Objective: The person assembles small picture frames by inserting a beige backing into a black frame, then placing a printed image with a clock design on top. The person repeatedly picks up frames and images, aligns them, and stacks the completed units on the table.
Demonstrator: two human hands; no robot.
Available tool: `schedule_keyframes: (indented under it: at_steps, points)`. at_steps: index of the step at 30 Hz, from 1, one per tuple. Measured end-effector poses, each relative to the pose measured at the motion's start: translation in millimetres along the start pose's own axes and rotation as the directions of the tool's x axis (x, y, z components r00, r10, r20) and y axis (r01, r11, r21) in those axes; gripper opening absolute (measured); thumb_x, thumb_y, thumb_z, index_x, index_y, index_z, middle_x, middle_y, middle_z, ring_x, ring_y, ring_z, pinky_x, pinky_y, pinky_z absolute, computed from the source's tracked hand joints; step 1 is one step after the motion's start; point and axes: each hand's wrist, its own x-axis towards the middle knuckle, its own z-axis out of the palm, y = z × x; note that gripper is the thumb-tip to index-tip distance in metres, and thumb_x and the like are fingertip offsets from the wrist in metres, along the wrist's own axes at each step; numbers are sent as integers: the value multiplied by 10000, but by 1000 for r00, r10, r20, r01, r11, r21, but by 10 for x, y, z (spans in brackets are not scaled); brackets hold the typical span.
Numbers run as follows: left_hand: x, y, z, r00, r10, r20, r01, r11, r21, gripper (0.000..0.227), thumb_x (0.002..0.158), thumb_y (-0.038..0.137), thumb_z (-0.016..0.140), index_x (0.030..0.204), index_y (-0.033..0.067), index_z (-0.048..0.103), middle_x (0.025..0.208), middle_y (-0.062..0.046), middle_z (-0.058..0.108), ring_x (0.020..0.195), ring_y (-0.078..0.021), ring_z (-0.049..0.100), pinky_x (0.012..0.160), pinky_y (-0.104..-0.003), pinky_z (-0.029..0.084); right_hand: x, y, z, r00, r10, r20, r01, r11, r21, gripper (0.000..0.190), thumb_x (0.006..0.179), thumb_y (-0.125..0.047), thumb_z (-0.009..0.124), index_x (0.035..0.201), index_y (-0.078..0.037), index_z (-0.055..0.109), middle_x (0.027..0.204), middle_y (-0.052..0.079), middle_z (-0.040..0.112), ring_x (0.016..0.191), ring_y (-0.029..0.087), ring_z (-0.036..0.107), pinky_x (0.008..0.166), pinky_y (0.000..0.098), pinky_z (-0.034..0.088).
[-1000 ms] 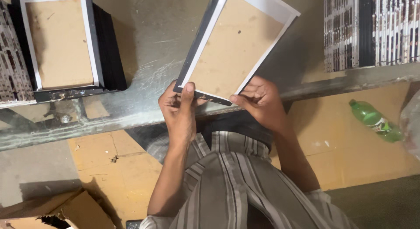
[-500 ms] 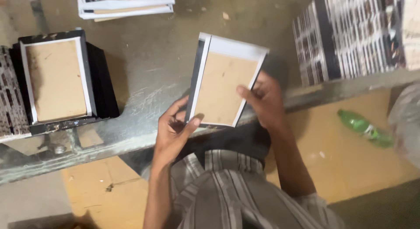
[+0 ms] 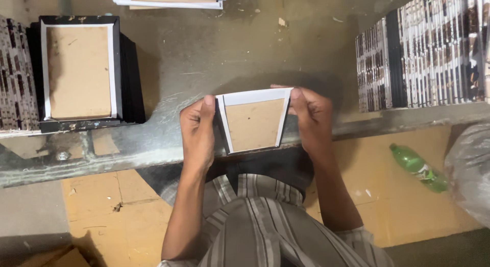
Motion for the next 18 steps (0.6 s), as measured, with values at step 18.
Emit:
schedule_keyframes:
  at_steps: [18]
  points:
    - [-152, -25, -145, 999, 10, 43, -7, 998, -70, 328, 1098, 230, 571, 1044, -49, 735, 932, -4, 720, 861, -52, 603, 800, -236, 489, 18, 83, -179, 977, 169, 131, -191, 964, 184, 206, 1008, -43, 609, 1167, 42, 708, 1072, 81, 762, 939, 107, 726, 843, 265, 602]
